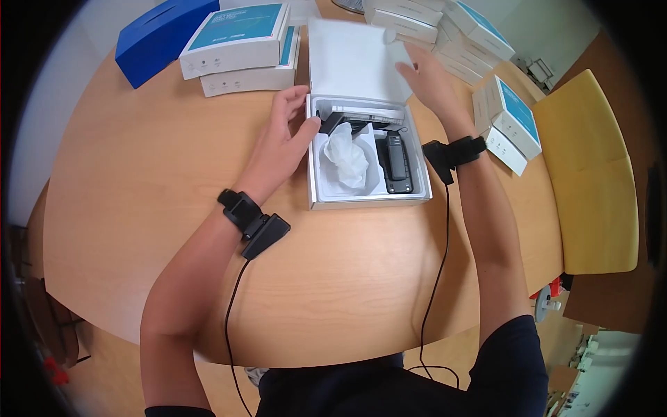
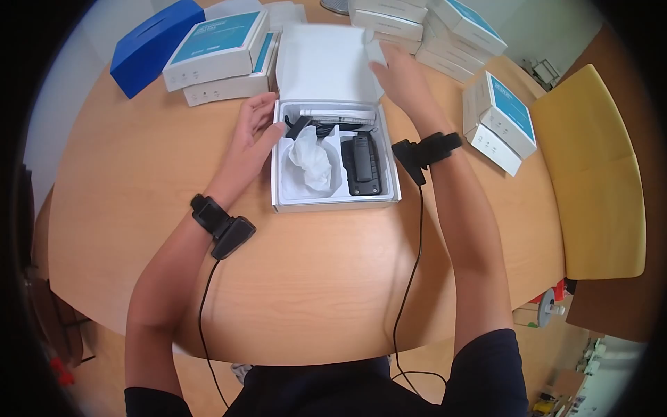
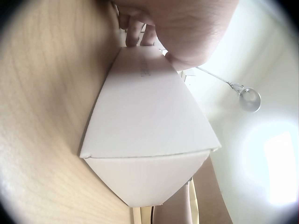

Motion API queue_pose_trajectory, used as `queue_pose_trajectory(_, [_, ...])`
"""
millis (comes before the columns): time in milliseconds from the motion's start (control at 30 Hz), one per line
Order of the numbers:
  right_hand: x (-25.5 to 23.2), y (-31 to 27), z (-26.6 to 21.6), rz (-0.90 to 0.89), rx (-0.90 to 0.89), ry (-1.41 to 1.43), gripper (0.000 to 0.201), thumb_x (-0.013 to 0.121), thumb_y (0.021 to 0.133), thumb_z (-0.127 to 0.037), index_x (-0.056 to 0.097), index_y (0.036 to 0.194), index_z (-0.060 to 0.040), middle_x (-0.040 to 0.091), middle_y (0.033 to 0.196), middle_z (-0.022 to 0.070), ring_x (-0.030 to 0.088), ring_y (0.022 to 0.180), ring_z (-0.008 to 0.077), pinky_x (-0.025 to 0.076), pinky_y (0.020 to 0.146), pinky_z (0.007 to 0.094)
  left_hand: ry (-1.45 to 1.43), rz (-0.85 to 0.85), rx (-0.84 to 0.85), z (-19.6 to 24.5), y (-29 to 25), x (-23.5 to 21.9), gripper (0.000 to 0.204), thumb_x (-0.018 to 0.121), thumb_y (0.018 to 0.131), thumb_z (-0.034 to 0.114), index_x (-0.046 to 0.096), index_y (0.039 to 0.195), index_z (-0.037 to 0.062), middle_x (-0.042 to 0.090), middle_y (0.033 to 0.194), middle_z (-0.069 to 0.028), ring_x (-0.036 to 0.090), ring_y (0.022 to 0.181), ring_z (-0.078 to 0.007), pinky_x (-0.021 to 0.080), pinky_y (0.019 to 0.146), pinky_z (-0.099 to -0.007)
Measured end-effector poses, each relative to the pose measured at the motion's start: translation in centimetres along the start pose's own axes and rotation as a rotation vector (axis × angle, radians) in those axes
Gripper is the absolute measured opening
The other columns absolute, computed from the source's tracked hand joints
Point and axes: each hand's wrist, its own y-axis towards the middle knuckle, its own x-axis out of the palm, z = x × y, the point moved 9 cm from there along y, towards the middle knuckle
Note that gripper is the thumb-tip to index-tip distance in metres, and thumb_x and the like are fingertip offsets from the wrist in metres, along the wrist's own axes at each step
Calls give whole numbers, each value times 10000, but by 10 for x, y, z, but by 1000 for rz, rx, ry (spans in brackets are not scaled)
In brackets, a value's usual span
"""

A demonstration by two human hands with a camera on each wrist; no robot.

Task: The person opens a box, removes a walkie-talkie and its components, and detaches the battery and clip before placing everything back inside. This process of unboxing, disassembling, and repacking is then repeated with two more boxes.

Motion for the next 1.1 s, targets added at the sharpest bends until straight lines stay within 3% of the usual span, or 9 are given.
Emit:
queue_pose_trajectory(233, [27, -10, 25, -388, 199, 75, 722, 632, 1059, -451, 466, 1545, 55, 620, 1444, 325, 611, 1329, 460, 466, 1128, 470, 86, -23, -10, -4, 1, 1, 548, 621, 1075, 244, 437, 1542, 23, 535, 1551, -228, 468, 1507, -359, 360, 1246, -436])
queue_pose_trajectory(333, [16, -16, 20, -405, 182, 125, 755, 609, 1075, -527, 473, 1586, 13, 583, 1525, 286, 563, 1419, 403, 426, 1183, 442, 111, -23, -12, -1, 0, 1, 548, 618, 1077, 247, 437, 1544, 23, 534, 1554, -226, 469, 1506, -358, 363, 1245, -433])
queue_pose_trajectory(433, [-22, -24, 3, -51, 6, -12, 684, 662, 1060, -474, 527, 1552, -19, 614, 1497, 256, 580, 1405, 384, 435, 1177, 445, 118, -21, -2, -1, 0, 1, 547, 619, 1078, 250, 441, 1542, 21, 534, 1556, -225, 470, 1505, -358, 364, 1244, -432])
queue_pose_trajectory(533, [-66, -34, -52, 38, -140, -74, 615, 730, 1014, -392, 600, 1424, 47, 679, 1397, 238, 645, 1288, 394, 494, 1104, 458, 127, -20, 9, 0, 1, 0, 547, 624, 1075, 251, 447, 1537, 18, 538, 1551, -222, 478, 1497, -356, 366, 1242, -431])
queue_pose_trajectory(633, [-59, -49, -95, -414, 110, 379, 529, 830, 944, -265, 666, 1401, -54, 695, 1398, 143, 625, 1333, 306, 486, 1120, 406, 112, -19, 12, -3, 2, -1, 545, 632, 1071, 250, 455, 1530, 14, 545, 1540, -213, 489, 1484, -353, 371, 1238, -430])
queue_pose_trajectory(733, [-38, -74, -147, -615, -90, 478, 539, 849, 906, -239, 683, 1382, -47, 716, 1354, 131, 638, 1288, 310, 505, 1088, 407, 101, -19, 20, -5, 2, 0, 541, 638, 1067, 245, 461, 1522, 12, 556, 1524, -208, 502, 1470, -347, 379, 1233, -429])
queue_pose_trajectory(867, [-17, -91, -165, -576, -250, 351, 497, 838, 898, -246, 717, 1329, -31, 744, 1221, 151, 643, 1231, 334, 529, 1020, 442, 128, -22, 35, -3, 3, -1, 511, 621, 1081, 139, 452, 1539, -14, 559, 1494, -149, 518, 1424, -242, 415, 1197, -379])
queue_pose_trajectory(967, [-4, -97, -169, -704, -260, 224, 415, 822, 920, -230, 749, 1284, -45, 745, 1205, 147, 643, 1230, 334, 512, 1060, 437, 126, -10, 37, -4, 3, -1, 531, 639, 1065, 244, 469, 1512, 14, 574, 1505, -208, 521, 1452, -336, 387, 1227, -427])
queue_pose_trajectory(1100, [-18, -90, -163, -664, -238, 450, 281, 792, 957, -217, 786, 1166, -28, 761, 1145, 132, 683, 1112, 298, 538, 964, 406, 117, -14, 31, -3, 2, -1, 532, 637, 1066, 248, 466, 1515, 18, 571, 1512, -206, 518, 1456, -341, 384, 1230, -429])
